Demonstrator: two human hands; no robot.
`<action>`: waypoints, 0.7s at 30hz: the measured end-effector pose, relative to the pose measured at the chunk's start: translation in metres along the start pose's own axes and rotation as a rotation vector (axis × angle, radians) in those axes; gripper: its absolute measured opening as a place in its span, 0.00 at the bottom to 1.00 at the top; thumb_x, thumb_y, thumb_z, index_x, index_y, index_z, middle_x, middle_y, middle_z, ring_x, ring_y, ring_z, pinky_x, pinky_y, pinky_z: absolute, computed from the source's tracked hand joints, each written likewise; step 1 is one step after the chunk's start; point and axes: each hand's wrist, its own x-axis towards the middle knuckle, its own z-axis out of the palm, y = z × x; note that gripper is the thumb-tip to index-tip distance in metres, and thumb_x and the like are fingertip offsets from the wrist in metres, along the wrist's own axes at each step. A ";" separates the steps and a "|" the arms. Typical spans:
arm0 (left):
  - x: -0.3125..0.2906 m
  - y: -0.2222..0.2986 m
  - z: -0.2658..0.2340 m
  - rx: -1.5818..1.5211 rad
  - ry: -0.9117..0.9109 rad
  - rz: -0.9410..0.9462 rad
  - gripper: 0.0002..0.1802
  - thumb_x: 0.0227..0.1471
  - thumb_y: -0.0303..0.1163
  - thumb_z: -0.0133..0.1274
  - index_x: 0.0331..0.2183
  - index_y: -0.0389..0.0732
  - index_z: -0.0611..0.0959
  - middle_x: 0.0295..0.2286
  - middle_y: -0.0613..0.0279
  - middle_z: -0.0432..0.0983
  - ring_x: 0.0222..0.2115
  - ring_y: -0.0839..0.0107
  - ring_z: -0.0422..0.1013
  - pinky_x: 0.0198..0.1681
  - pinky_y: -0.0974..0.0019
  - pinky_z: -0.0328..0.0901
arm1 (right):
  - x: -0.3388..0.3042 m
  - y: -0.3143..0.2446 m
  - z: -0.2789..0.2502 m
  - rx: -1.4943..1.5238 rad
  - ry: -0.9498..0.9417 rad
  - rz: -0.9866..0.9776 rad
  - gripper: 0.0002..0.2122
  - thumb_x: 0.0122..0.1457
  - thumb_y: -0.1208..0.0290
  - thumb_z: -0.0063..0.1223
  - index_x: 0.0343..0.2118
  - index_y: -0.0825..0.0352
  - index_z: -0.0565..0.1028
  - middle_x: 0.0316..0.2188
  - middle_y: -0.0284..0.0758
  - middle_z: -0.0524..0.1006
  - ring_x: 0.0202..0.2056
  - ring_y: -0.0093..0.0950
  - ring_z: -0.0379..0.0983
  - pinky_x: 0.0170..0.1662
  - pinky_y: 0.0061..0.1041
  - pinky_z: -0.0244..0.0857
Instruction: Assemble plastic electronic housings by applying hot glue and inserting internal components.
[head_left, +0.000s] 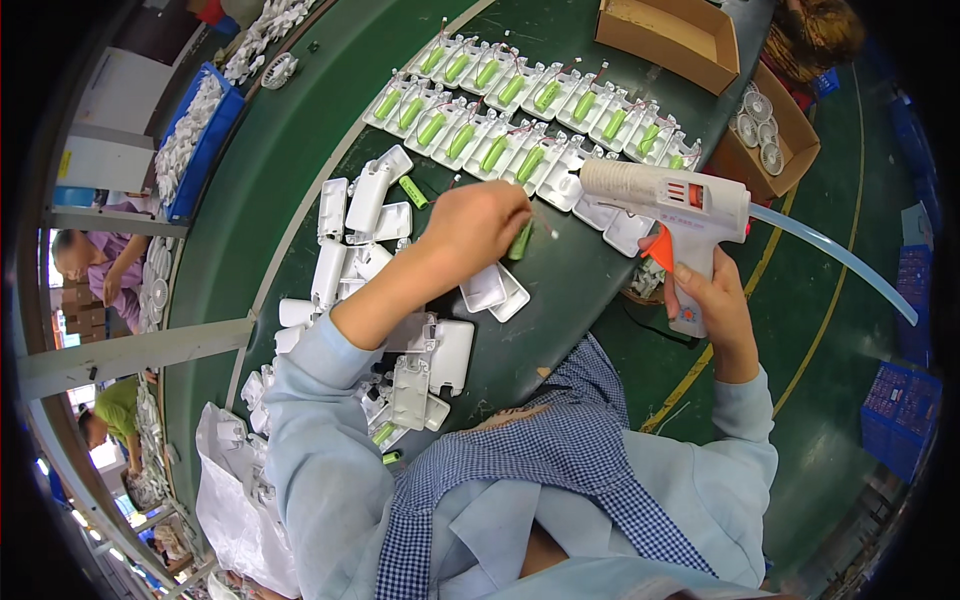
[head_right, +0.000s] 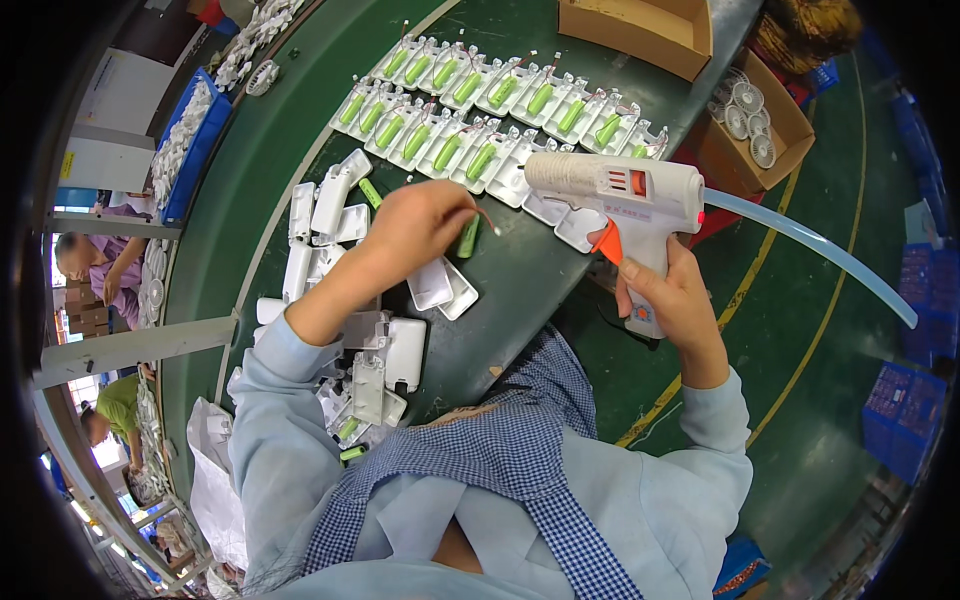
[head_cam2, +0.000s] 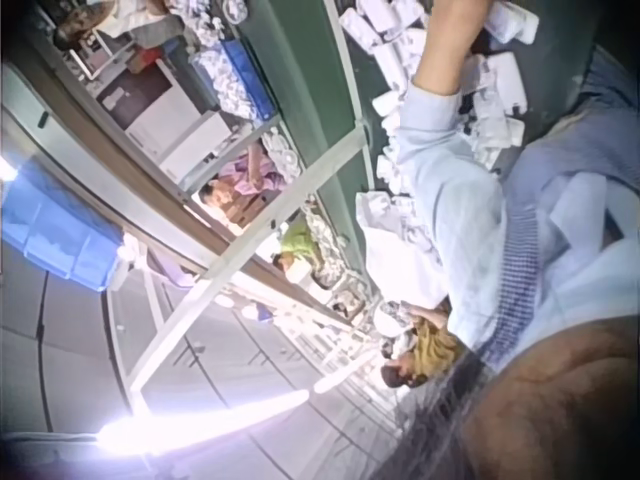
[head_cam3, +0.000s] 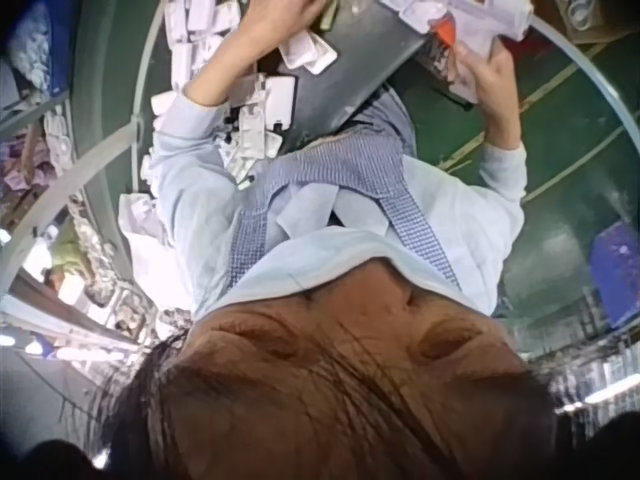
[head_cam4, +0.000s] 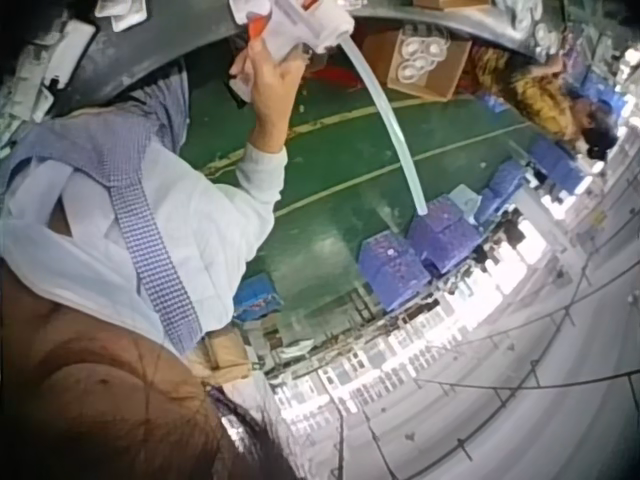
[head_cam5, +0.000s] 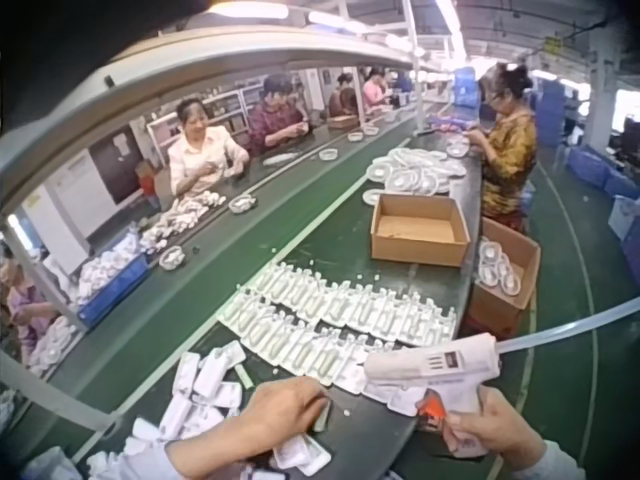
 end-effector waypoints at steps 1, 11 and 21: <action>0.004 -0.001 -0.005 -0.065 0.069 0.017 0.05 0.51 0.29 0.54 0.30 0.38 0.81 0.23 0.56 0.76 0.25 0.57 0.73 0.29 0.61 0.67 | 0.000 0.000 0.000 -0.002 -0.003 -0.008 0.26 0.55 0.62 0.53 0.50 0.78 0.64 0.41 0.44 0.76 0.18 0.21 0.68 0.23 0.19 0.63; 0.061 0.002 0.001 0.114 0.328 0.275 0.04 0.45 0.26 0.59 0.26 0.37 0.81 0.46 0.55 0.72 0.51 0.54 0.64 0.53 0.56 0.60 | -0.013 0.002 0.000 0.022 0.034 0.003 0.26 0.55 0.63 0.52 0.51 0.78 0.65 0.45 0.47 0.75 0.18 0.21 0.68 0.23 0.19 0.63; 0.085 -0.006 0.034 0.276 0.303 0.297 0.04 0.43 0.31 0.61 0.25 0.43 0.84 0.50 0.56 0.69 0.59 0.53 0.55 0.59 0.39 0.49 | -0.028 -0.006 -0.002 0.059 0.019 -0.005 0.24 0.55 0.67 0.52 0.51 0.78 0.63 0.46 0.47 0.74 0.20 0.21 0.68 0.26 0.21 0.65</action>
